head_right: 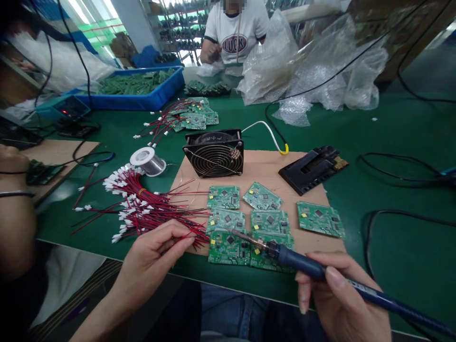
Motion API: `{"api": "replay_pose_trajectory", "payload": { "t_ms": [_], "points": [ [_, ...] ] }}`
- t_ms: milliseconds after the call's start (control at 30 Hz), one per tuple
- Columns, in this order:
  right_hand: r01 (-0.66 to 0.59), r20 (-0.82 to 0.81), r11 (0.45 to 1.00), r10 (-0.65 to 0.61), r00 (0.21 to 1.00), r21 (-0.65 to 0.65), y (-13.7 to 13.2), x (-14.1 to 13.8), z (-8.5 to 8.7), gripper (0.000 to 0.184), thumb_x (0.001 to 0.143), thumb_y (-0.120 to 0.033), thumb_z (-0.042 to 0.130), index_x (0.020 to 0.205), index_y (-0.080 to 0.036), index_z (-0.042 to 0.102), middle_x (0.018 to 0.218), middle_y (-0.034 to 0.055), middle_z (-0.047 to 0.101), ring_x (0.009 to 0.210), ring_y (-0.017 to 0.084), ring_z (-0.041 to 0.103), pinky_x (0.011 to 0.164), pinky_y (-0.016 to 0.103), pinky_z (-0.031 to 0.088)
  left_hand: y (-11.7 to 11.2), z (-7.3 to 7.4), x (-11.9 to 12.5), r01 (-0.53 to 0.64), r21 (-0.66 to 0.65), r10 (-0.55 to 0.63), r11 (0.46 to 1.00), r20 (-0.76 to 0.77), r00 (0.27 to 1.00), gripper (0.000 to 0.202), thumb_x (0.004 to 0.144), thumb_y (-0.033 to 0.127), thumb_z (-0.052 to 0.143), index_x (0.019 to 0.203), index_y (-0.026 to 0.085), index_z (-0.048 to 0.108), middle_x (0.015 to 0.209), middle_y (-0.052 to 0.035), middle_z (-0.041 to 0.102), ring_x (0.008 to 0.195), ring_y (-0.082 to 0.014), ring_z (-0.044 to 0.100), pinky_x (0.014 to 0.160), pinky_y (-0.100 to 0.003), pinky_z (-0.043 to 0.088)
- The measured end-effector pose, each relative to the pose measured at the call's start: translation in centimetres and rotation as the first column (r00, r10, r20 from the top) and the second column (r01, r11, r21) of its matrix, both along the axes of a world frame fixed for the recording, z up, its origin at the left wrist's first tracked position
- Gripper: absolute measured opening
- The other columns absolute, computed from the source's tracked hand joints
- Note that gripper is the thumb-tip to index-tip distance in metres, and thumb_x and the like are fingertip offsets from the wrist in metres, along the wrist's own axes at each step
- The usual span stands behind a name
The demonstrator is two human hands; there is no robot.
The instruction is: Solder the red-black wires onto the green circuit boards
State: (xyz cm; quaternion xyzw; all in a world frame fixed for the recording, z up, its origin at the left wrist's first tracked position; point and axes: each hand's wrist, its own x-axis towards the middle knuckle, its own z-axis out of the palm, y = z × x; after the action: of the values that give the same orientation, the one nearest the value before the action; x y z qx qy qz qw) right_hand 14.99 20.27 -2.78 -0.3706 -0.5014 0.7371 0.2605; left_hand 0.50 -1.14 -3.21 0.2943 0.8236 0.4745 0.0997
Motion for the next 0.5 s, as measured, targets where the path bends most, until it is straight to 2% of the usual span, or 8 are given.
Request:
{"api": "replay_pose_trajectory", "payload": {
  "t_ms": [133, 267, 333, 500],
  "points": [
    [0.006, 0.005, 1.0, -0.006, 1.0, 0.007, -0.7, 0.3, -0.3, 0.018, 0.072, -0.041, 0.074, 0.075, -0.024, 0.071, 0.056, 0.0044, 0.06, 0.039, 0.015, 0.052, 0.034, 0.02, 0.039, -0.2, -0.4, 0.2, 0.01, 0.0, -0.01, 1.0, 0.037, 0.999, 0.017, 0.093, 0.02, 0.054, 0.098, 0.024, 0.069, 0.084, 0.003, 0.068, 0.072, -0.0078, 0.062, 0.062, -0.015, 0.047],
    [0.009, 0.012, 1.0, -0.009, 1.0, -0.002, -1.0, 0.2, -0.4, 0.017, 0.07, -0.04, 0.075, 0.074, -0.024, 0.071, 0.055, 0.0046, 0.06, 0.038, 0.015, 0.051, 0.034, 0.021, 0.039, 0.0, -0.5, 0.3, -0.009, 0.001, 0.009, 1.0, 0.037, 0.999, 0.018, 0.09, 0.022, 0.058, 0.075, 0.019, 0.067, 0.068, 0.0038, 0.062, 0.061, -0.0069, 0.057, 0.055, -0.015, 0.042],
    [0.013, 0.024, 1.0, -0.013, 1.0, -0.001, -1.1, 0.2, -0.4, 0.017, 0.069, -0.04, 0.076, 0.074, -0.024, 0.071, 0.054, 0.0045, 0.06, 0.037, 0.015, 0.051, 0.034, 0.021, 0.039, 0.0, -0.6, 0.3, -0.014, -0.014, 0.014, 1.0, 0.033, 0.999, 0.019, 0.089, 0.022, 0.058, 0.072, 0.019, 0.065, 0.065, 0.0038, 0.061, 0.057, -0.0067, 0.054, 0.052, -0.015, 0.04],
    [0.023, 0.052, 1.0, -0.024, 0.998, 0.012, -1.3, 0.1, -0.3, 0.019, 0.068, -0.043, 0.075, 0.071, -0.025, 0.071, 0.053, 0.0038, 0.059, 0.037, 0.014, 0.049, 0.034, 0.021, 0.039, 0.1, -0.9, 0.5, -0.067, 0.032, 0.062, 0.997, 0.119, 0.991, 0.012, 0.087, 0.023, 0.058, 0.087, 0.02, 0.07, 0.063, 0.0039, 0.065, 0.053, -0.007, 0.056, 0.049, -0.014, 0.042]
  ]
}}
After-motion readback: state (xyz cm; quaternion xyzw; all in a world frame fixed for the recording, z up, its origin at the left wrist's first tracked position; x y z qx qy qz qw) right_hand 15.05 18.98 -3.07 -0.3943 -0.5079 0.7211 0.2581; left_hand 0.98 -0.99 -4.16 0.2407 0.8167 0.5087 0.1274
